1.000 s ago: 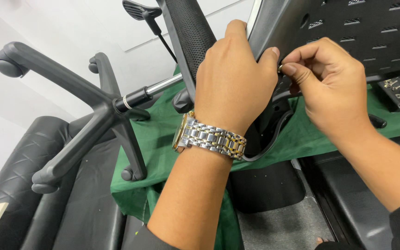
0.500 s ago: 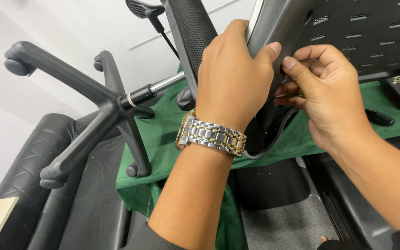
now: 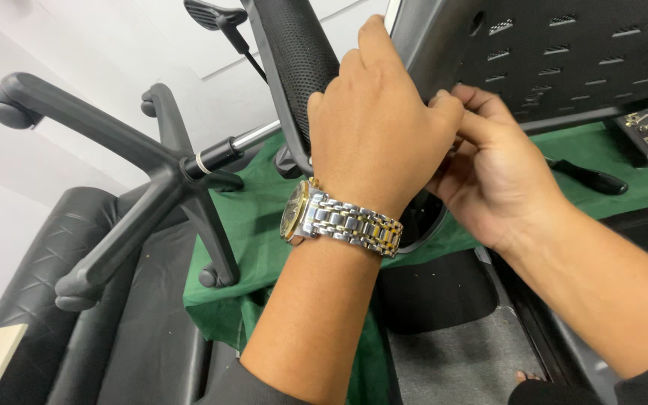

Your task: The person works on an office chair laid on a cloth-covered table, using a screwdriver to remove screws from the backrest frame and handling screws by hand. They reposition the chair and continue driving screws at the seat and backrest joints.

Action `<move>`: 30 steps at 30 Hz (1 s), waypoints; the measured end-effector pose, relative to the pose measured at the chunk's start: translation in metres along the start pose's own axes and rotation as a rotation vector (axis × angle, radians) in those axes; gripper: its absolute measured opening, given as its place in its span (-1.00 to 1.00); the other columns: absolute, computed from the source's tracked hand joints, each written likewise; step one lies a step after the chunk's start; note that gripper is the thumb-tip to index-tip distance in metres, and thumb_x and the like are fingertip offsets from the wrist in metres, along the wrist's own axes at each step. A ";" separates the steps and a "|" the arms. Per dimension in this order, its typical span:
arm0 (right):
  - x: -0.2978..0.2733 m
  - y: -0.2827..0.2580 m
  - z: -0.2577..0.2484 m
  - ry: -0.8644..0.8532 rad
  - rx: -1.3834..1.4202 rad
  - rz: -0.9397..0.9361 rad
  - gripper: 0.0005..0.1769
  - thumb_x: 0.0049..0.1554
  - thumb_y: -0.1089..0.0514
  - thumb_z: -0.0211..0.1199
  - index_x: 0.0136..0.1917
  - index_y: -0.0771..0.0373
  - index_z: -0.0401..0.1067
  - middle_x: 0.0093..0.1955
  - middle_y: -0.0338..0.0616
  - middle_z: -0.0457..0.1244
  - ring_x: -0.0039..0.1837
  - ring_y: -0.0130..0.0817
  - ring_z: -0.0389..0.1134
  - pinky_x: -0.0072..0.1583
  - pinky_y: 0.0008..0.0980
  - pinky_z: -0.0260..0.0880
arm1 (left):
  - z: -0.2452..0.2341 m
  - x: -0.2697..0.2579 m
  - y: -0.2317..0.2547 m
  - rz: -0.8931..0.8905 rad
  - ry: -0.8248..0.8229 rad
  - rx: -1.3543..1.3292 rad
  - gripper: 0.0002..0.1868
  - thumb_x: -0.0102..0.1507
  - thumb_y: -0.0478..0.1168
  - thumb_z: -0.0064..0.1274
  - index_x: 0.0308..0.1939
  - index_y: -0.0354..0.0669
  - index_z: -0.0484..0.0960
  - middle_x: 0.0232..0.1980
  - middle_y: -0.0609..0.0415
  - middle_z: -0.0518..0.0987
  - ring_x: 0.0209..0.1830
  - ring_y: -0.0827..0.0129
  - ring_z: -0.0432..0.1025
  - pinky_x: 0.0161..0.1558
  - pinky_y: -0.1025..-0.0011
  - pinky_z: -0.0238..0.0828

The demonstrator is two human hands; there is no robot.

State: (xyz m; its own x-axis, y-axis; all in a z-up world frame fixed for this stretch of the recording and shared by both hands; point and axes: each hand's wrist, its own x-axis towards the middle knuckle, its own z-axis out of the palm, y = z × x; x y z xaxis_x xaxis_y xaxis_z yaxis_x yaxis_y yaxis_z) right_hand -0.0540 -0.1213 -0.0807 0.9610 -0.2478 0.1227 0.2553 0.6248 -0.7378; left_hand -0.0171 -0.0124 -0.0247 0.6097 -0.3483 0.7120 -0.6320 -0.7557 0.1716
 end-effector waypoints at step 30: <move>0.110 0.083 -0.415 0.159 -1.647 0.885 -0.55 0.23 -0.05 0.26 0.28 0.25 0.47 -0.10 0.18 0.45 -0.10 -0.02 0.49 0.01 -0.07 0.61 | 0.000 -0.009 0.007 0.020 0.121 0.148 -0.20 0.08 -0.02 0.30 0.29 -0.29 0.33 -0.16 0.00 0.57 -0.16 0.09 0.51 -0.19 0.08 0.29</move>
State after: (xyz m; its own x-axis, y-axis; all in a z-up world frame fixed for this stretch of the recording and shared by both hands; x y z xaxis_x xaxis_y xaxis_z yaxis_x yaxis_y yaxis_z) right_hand 0.0289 -0.4037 -0.4039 0.6984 -0.4120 -0.5853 -0.6830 -0.6281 -0.3728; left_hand -0.0269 -0.0143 -0.0295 0.5300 -0.3018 0.7925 -0.5606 -0.8259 0.0604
